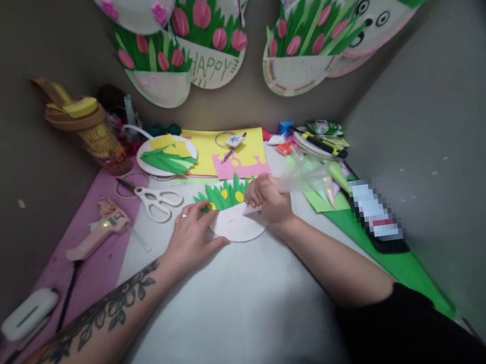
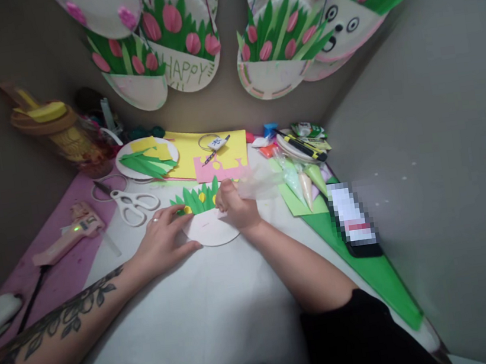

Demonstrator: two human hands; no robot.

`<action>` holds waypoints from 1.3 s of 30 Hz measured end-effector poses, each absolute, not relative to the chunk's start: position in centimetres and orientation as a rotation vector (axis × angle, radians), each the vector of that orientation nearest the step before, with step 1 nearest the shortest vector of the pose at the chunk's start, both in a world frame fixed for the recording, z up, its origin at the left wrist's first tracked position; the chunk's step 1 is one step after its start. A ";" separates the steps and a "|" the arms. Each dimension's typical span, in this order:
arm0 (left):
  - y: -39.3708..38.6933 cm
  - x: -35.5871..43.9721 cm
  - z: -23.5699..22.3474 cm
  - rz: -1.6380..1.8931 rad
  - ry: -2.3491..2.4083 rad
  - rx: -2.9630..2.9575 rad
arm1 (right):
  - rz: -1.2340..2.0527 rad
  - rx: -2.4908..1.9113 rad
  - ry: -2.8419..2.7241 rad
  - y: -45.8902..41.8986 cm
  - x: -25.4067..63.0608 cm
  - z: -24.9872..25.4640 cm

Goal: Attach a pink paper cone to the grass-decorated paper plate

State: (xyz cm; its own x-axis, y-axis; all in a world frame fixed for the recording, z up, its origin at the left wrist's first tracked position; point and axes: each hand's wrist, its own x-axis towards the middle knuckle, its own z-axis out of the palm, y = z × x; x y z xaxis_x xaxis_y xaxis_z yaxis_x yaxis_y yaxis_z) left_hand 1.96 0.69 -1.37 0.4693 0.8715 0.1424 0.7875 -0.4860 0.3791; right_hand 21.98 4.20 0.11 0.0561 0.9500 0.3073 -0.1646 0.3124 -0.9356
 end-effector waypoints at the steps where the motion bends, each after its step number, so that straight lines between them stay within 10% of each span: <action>1: 0.7 2.0 -1.4 0.467 1.423 2.460 | 1.035 -0.861 -1.196 4.2 22.0 0.1; 39: 0.7 2.0 -1.4 0.474 1.429 2.450 | 1.033 -0.866 -1.230 3.4 22.3 0.4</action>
